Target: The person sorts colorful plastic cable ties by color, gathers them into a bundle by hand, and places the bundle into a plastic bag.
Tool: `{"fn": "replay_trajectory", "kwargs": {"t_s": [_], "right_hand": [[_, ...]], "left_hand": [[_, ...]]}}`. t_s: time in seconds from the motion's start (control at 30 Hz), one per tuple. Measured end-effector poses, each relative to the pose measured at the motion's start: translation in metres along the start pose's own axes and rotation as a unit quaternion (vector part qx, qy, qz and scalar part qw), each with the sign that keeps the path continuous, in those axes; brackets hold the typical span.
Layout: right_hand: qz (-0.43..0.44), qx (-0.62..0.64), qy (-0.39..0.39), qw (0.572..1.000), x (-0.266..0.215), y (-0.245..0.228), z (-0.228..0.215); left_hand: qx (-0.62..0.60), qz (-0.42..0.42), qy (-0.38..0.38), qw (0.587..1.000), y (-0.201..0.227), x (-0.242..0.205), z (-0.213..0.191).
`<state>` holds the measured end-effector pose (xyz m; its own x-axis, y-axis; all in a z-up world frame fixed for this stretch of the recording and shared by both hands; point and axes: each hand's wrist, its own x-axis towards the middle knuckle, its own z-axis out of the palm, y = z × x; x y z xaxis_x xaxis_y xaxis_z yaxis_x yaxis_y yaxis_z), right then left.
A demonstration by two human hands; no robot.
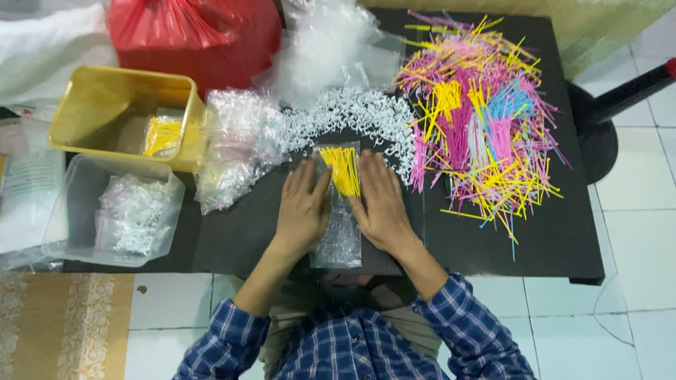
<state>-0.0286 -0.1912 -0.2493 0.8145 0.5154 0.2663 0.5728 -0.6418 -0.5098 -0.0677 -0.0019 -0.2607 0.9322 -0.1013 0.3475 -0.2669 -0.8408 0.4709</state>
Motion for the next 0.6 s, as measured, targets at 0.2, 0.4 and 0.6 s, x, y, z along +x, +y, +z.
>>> {"fn": "replay_trajectory", "kwargs": {"t_s": [0.2,0.4,0.6], "right_hand": [[-0.021,0.010,0.022,0.999,-0.006,0.002,0.009],[-0.033,-0.058,-0.084,0.994,-0.008,0.010,0.025],[-0.038,-0.079,-0.118,0.989,-0.006,0.002,0.015]], "left_hand": [[0.026,-0.014,0.009,1.000,0.013,0.003,0.000],[0.071,-0.006,-0.095,0.993,0.001,-0.006,0.018],[0.085,0.005,-0.111,0.990,-0.003,-0.017,0.027]]}}
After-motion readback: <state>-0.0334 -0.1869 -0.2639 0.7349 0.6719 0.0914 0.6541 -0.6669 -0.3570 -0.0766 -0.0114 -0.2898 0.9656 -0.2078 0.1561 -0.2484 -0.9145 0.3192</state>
